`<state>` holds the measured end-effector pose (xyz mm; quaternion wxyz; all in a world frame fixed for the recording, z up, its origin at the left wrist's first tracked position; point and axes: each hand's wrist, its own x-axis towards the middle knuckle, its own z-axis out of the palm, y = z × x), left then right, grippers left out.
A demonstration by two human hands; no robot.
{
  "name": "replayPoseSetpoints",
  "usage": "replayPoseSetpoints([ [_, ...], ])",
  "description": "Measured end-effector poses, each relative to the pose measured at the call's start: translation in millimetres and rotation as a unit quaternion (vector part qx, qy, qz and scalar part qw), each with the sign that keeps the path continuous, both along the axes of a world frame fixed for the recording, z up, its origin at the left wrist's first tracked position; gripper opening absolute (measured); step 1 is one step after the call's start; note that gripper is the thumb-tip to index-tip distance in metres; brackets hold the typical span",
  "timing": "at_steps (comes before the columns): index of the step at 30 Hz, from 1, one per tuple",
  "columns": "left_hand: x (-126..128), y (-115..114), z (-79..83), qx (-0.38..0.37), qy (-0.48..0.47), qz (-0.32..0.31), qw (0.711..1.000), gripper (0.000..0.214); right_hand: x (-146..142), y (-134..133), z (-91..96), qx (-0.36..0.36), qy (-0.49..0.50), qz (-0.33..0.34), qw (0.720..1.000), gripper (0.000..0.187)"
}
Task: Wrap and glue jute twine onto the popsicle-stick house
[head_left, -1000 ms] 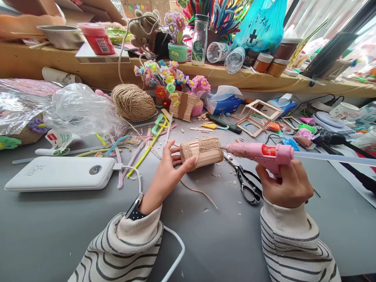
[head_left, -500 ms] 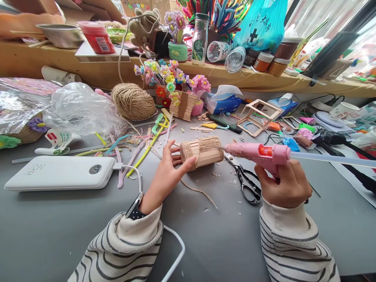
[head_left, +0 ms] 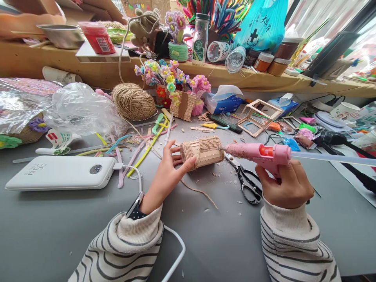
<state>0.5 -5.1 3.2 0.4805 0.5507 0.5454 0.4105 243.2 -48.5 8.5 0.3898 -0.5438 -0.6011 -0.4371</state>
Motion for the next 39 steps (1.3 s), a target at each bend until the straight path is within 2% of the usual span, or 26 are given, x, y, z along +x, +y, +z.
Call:
replayPoseSetpoints([
  [12,0.3,-0.4,1.2,-0.003,0.0,0.002,1.0,0.08,-4.4,1.5,2.9,-0.004,0.039,-0.027,0.999,0.01],
  [17,0.4,0.2,1.7,-0.004,-0.002,0.001,1.0,0.081,-3.0,3.6,1.7,-0.014,0.051,-0.031,0.998,0.024],
  [29,0.5,0.6,0.0,-0.004,-0.013,0.011,1.0,0.082,-4.0,5.4,2.7,-0.068,0.178,-0.03,0.981,0.037],
  [39,0.3,0.3,6.1,-0.013,-0.056,0.055,0.997,0.085,-7.9,9.8,5.7,-0.101,0.189,-0.03,0.976,0.034],
])
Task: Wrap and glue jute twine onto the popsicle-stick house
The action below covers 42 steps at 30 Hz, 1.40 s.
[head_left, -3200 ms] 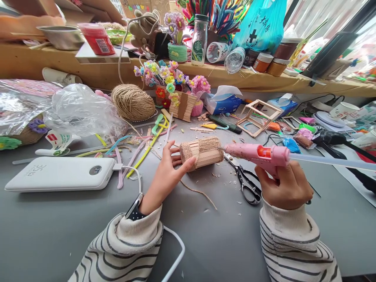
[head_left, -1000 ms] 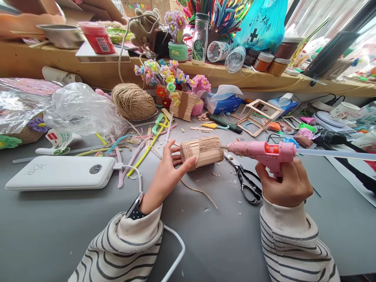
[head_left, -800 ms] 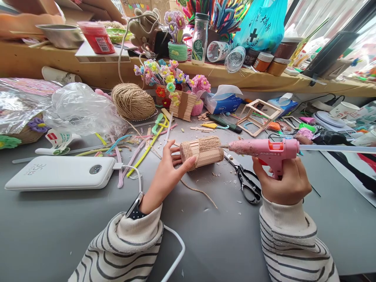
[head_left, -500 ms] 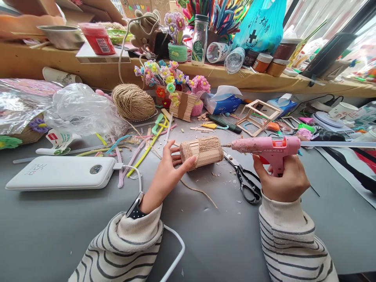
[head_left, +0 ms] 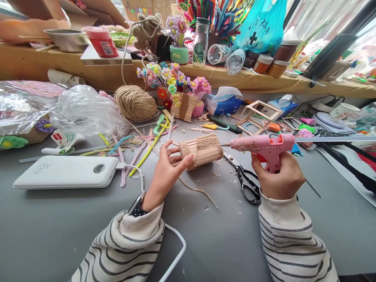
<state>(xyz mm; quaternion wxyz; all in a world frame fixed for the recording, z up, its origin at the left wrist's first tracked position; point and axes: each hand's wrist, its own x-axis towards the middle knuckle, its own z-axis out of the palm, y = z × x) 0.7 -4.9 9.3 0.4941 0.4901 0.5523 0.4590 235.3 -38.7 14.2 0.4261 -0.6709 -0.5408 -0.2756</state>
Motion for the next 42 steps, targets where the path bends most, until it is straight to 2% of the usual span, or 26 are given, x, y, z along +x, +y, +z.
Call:
replayPoseSetpoints([
  [20,0.8,-1.2,0.5,0.003,0.007,0.004,1.0,0.083,0.3,1.2,-4.0,0.011,-0.052,0.011,0.999,0.034],
  [32,0.7,-1.9,0.5,0.016,-0.001,0.01,1.0,0.082,-2.2,-0.7,-2.3,-0.045,-0.032,-0.004,0.998,0.03],
  [42,0.1,-2.0,-0.3,0.021,-0.007,0.024,0.999,0.08,-2.0,-1.7,-3.0,-0.04,-0.026,0.019,0.999,0.03],
])
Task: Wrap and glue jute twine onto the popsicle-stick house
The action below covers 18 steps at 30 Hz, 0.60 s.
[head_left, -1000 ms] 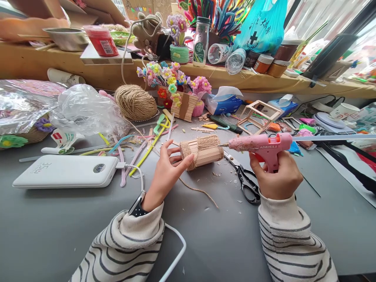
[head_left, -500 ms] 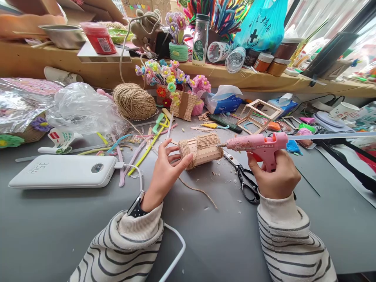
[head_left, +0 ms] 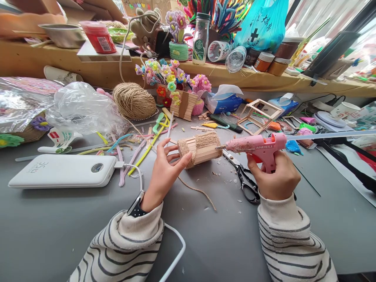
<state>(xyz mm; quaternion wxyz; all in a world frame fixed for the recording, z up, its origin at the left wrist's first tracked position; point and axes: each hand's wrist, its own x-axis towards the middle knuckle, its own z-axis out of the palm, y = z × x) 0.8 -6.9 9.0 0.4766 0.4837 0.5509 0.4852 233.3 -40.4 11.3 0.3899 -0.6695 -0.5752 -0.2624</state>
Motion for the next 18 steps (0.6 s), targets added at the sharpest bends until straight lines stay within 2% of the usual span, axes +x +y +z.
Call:
replayPoseSetpoints([
  [12,-3.8,4.0,-6.6,-0.002,-0.039,0.025,0.999,0.076,0.0,-0.8,-2.0,-0.01,0.012,0.014,1.0,0.027],
  [18,-7.4,4.7,-8.1,0.01,-0.089,0.039,0.995,0.071,7.9,6.6,-2.1,-0.033,0.083,-0.017,0.996,0.029],
])
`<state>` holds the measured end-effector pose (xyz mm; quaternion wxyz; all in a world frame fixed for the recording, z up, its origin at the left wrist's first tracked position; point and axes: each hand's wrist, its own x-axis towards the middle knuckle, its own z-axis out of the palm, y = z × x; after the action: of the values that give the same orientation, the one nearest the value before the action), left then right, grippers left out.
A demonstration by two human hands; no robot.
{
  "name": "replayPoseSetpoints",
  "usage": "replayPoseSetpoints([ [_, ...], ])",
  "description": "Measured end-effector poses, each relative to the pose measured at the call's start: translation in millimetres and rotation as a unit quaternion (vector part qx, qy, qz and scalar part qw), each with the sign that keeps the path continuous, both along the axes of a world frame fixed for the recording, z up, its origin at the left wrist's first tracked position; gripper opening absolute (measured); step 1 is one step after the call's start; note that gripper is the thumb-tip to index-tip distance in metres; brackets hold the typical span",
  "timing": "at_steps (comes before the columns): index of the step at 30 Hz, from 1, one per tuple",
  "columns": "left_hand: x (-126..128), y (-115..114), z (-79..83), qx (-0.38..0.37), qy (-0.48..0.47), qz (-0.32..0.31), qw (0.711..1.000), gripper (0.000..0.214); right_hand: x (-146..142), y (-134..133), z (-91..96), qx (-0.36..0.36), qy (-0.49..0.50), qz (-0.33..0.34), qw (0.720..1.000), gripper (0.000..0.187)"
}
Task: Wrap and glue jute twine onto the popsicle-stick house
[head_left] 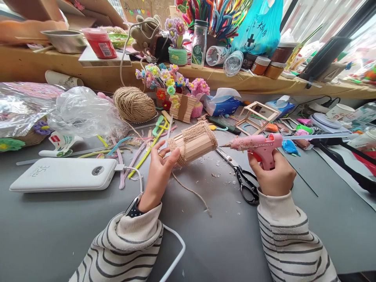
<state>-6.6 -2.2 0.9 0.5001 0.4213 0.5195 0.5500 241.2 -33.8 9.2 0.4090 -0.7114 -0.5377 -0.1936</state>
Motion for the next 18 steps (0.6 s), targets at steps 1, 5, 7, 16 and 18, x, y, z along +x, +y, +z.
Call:
replayPoseSetpoints([
  [1,-0.2,-0.2,0.3,0.006,-0.008,0.0,1.0,0.069,2.5,3.1,0.5,-0.009,0.021,-0.002,1.0,0.031],
  [5,0.1,-0.6,1.4,0.038,-0.045,-0.005,0.998,0.067,11.8,22.2,2.5,-0.06,0.12,-0.002,0.991,0.044],
  [7,0.3,-0.6,2.0,0.051,-0.056,-0.007,0.997,0.067,13.3,34.8,1.3,-0.116,0.151,0.003,0.982,0.05],
  [16,0.2,-0.1,3.0,0.038,-0.04,0.011,0.998,0.072,2.1,64.0,-19.3,-0.24,-0.09,0.034,0.966,0.032],
  [18,-0.5,0.4,1.1,0.036,-0.039,0.026,0.998,0.069,1.0,59.7,-15.4,-0.198,-0.111,0.04,0.973,0.033],
])
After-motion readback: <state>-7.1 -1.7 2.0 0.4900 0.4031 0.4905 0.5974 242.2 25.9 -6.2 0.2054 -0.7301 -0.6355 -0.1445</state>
